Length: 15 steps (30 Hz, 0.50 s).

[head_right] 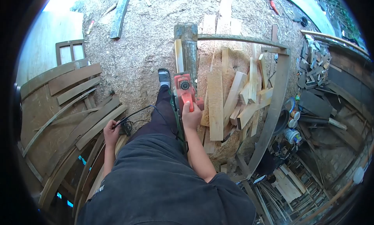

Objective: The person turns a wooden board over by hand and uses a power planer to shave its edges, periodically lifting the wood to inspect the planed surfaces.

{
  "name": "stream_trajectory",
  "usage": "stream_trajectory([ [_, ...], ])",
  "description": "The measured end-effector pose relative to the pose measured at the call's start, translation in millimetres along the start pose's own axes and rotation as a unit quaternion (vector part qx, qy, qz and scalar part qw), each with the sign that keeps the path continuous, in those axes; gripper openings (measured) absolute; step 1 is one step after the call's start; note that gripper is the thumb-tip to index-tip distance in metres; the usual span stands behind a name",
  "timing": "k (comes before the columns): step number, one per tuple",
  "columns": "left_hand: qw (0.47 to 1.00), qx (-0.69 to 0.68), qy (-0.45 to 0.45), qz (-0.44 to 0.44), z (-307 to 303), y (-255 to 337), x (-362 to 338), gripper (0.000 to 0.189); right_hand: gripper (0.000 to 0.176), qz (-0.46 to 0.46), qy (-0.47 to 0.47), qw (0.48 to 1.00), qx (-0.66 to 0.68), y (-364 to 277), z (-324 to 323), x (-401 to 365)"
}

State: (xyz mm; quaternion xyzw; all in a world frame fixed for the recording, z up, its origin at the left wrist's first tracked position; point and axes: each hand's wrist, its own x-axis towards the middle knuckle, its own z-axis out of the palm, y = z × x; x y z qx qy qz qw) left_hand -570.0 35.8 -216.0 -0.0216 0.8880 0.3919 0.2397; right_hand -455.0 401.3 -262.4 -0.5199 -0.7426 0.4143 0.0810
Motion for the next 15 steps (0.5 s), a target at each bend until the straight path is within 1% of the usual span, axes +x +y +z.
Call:
stream_trajectory([
  [2,1.0,-0.005,0.009,0.009,-3.9,0.7,0.9,0.028,0.036,-0.007,0.009,1.0,-0.004,-22.3,11.5,21.5],
  [6,0.999,-0.025,0.036,-0.01,-6.1,6.0,0.0,0.027,0.04,-0.025,0.035,0.999,-0.011,-57.1,35.0,64.7],
  [8,0.997,-0.027,0.05,-0.047,-8.4,12.0,-3.5,0.029,0.044,-0.02,0.045,0.998,-0.033,-71.4,44.7,84.2],
  [9,0.997,-0.031,0.055,-0.045,-9.6,10.0,-5.4,0.029,0.048,-0.019,0.043,0.998,-0.038,-80.6,47.9,93.9],
  [10,0.997,-0.025,0.062,-0.036,-10.4,6.5,-7.8,0.03,0.048,-0.025,0.043,0.998,-0.036,-84.7,54.2,104.3],
  [12,0.997,-0.022,0.076,-0.022,-12.7,3.6,-14.0,0.031,0.052,-0.058,0.094,0.993,-0.029,-91.7,69.8,127.6],
  [13,0.996,-0.02,0.079,-0.025,-14.2,5.7,-18.3,0.032,0.052,-0.065,0.095,0.993,-0.025,-91.4,78.7,143.3],
  [15,0.996,-0.023,0.088,-0.024,-17.6,3.8,-27.1,0.033,0.054,-0.023,0.04,0.999,0.025,-92.6,90.7,173.1],
])
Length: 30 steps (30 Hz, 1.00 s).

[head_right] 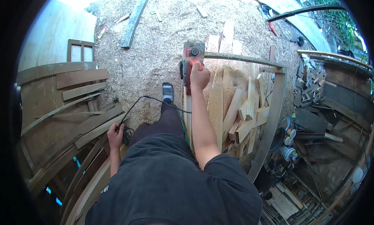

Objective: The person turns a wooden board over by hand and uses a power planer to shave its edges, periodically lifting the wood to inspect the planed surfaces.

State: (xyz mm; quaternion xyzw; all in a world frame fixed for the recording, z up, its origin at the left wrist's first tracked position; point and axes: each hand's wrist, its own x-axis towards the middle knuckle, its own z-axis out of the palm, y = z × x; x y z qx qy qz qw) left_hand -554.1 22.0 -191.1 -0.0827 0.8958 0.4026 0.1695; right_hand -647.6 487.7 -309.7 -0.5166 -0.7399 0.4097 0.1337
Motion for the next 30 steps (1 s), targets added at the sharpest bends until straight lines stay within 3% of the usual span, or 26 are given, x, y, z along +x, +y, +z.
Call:
stream_trajectory([
  [3,1.0,-0.005,0.019,0.024,-11.1,-11.9,-15.6,0.035,0.052,0.047,-0.074,0.989,0.116,-43.3,-10.6,8.4],
  [7,0.996,-0.022,0.041,0.077,-32.4,-35.0,-42.2,0.041,0.046,0.069,-0.077,0.963,0.248,-50.4,-31.0,0.8],
  [10,0.993,-0.067,0.046,0.09,-45.2,-73.1,-65.6,0.046,0.044,0.07,-0.071,0.961,0.258,-32.8,-68.6,-37.6],
  [15,0.989,-0.098,-0.024,0.113,-65.2,-112.5,-104.9,0.047,0.049,0.063,-0.083,0.967,0.233,44.7,-141.7,-145.6],
  [17,0.98,-0.08,-0.069,0.168,-72.1,-115.6,-121.3,0.045,0.048,0.074,-0.085,0.975,0.192,85.1,-169.8,-198.7],
  [23,0.965,0.005,-0.143,0.218,-83.7,-105.2,-169.0,0.041,0.046,0.107,-0.07,0.983,0.131,204.0,-239.3,-337.9],
  [30,0.95,0.013,-0.188,0.25,-74.3,-95.0,-184.7,0.039,0.044,0.172,-0.086,0.971,0.141,268.4,-268.0,-414.4],
])
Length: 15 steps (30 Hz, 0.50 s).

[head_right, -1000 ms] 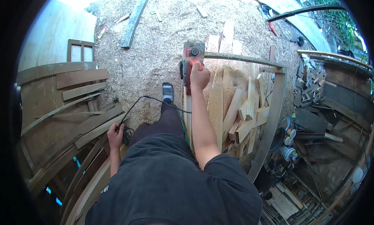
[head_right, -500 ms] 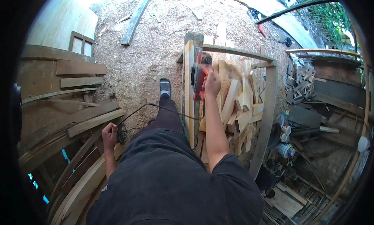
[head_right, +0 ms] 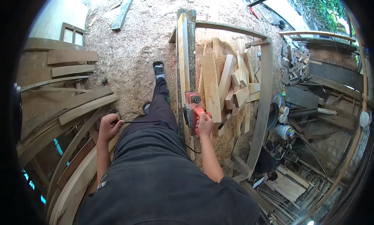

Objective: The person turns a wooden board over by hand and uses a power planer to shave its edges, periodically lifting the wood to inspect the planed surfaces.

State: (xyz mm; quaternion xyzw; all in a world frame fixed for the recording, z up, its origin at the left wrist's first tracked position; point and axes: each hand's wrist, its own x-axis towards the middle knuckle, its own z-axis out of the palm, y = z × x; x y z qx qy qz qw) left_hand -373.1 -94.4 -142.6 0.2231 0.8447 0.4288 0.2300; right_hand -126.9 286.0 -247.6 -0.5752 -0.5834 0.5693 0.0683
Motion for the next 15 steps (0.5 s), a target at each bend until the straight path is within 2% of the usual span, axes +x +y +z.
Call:
stream_trajectory([
  [8,0.999,0.008,-0.026,-0.017,11.1,5.2,36.3,0.034,0.043,-0.024,-0.021,0.999,-0.008,4.4,32.8,23.4],
  [15,0.998,0.003,-0.026,-0.065,4.2,0.5,104.1,0.035,0.043,-0.071,0.024,0.994,-0.077,-31.5,71.1,79.2],
])
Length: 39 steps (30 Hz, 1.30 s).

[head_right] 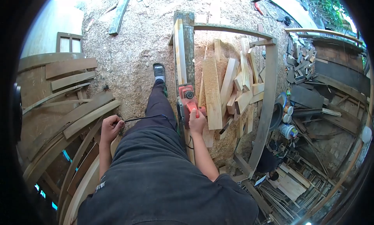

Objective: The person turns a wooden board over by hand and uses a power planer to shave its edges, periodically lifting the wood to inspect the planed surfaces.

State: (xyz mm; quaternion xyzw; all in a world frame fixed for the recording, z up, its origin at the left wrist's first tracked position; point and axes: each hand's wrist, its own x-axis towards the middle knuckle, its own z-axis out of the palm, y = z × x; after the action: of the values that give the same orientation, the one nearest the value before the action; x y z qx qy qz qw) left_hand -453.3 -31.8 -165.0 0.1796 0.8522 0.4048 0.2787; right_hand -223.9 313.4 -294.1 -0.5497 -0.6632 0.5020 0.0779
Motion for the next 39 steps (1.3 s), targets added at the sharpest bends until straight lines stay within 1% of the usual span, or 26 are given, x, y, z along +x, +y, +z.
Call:
stream_trajectory([
  [1,1.0,0.001,0.002,-0.005,-3.0,4.0,13.5,0.036,0.044,-0.018,0.009,1.0,-0.006,-8.1,8.9,14.5],
  [2,1.0,0.004,0.005,-0.01,-6.5,8.2,27.4,0.036,0.044,-0.018,0.007,1.0,-0.005,-16.7,17.9,29.2],
  [4,1.0,0.004,0.018,-0.009,-14.0,18.6,54.1,0.037,0.045,-0.086,0.055,0.992,-0.076,-46.5,36.9,57.7],
  [5,1.0,0.002,0.03,-0.006,-18.0,23.1,66.4,0.038,0.045,-0.087,0.052,0.992,-0.074,-61.7,47.1,72.7],
  [7,0.999,-0.014,0.05,-0.018,-23.7,29.0,86.3,0.04,0.046,-0.15,0.088,0.979,-0.102,-89.5,65.3,102.3],
  [8,0.997,-0.032,0.068,-0.028,-27.0,32.0,95.4,0.041,0.046,-0.153,0.083,0.98,-0.099,-104.7,73.9,117.7],
  [10,0.994,-0.041,0.091,-0.033,-34.4,41.5,108.7,0.042,0.047,-0.101,0.068,0.988,-0.096,-128.8,89.6,148.4],
  [11,0.992,-0.05,0.107,-0.034,-38.7,46.1,114.1,0.043,0.048,-0.096,0.071,0.989,-0.091,-141.7,99.4,164.1],
  [12,0.992,-0.048,0.115,-0.034,-43.1,50.6,118.5,0.043,0.048,-0.101,0.066,0.989,-0.088,-153.2,110.4,182.0],
  [14,0.988,-0.05,0.129,-0.069,-49.8,58.1,122.1,0.043,0.049,-0.135,0.097,0.98,-0.107,-175.7,130.3,215.6],
  [16,0.987,-0.043,0.143,-0.063,-51.9,53.7,123.5,0.043,0.049,-0.147,0.107,0.978,-0.099,-200.8,150.8,251.3],
  [18,0.982,-0.047,0.169,-0.067,-52.8,53.0,123.8,0.044,0.047,-0.106,0.091,0.985,-0.104,-226.9,171.6,287.0],
  [22,0.975,-0.052,0.208,-0.062,-50.9,49.1,113.7,0.044,0.045,-0.106,0.07,0.987,-0.094,-309.6,194.5,318.7],
  [24,0.972,-0.082,0.209,-0.075,-51.8,48.3,102.3,0.041,0.046,-0.05,-0.019,0.999,0.003,-347.3,192.9,320.5],
  [25,0.971,-0.081,0.216,-0.07,-54.3,48.1,93.1,0.041,0.046,-0.052,-0.033,0.996,0.059,-352.1,194.1,325.5],
  [26,0.975,-0.038,0.211,-0.059,-58.9,48.0,82.2,0.038,0.046,-0.056,-0.049,0.99,0.116,-357.4,193.7,328.0],
  [27,0.977,0.006,0.208,-0.047,-64.4,46.5,71.4,0.036,0.046,-0.037,-0.054,0.988,0.139,-354.7,191.4,336.6],
  [28,0.975,0.009,0.217,-0.04,-68.2,42.9,57.8,0.036,0.047,0.001,-0.077,0.98,0.183,-358.4,178.8,326.7],
  [30,0.978,-0.006,0.196,-0.076,-69.7,32.6,22.6,0.032,0.049,0.009,-0.094,0.964,0.247,-350.9,148.6,299.6],
  [32,0.976,-0.026,0.209,-0.062,-59.9,3.3,-14.0,0.031,0.044,0.019,-0.093,0.951,0.293,-333.1,109.6,262.1],
  [33,0.975,-0.044,0.21,-0.057,-53.8,-15.3,-33.8,0.03,0.045,0.024,-0.095,0.951,0.293,-319.4,88.6,237.6],
  [35,0.974,-0.065,0.21,-0.045,-45.0,-47.4,-67.6,0.03,0.045,0.026,-0.112,0.947,0.299,-274.6,48.9,199.8],
  [36,0.983,-0.046,0.174,-0.04,-42.3,-61.2,-86.6,0.03,0.046,0.025,-0.125,0.943,0.307,-239.4,30.4,188.9],
  [37,0.99,-0.026,0.135,-0.035,-39.3,-73.3,-105.9,0.03,0.045,0.033,-0.113,0.942,0.315,-210.1,9.7,165.4],
  [38,0.991,-0.025,0.129,-0.028,-35.2,-82.1,-124.4,0.03,0.045,0.042,-0.1,0.94,0.323,-182.6,-11.8,137.2],
  [39,0.994,0.016,0.101,-0.04,-31.4,-89.1,-141.0,0.031,0.044,0.063,-0.083,0.941,0.321,-158.0,-34.4,103.7],
])
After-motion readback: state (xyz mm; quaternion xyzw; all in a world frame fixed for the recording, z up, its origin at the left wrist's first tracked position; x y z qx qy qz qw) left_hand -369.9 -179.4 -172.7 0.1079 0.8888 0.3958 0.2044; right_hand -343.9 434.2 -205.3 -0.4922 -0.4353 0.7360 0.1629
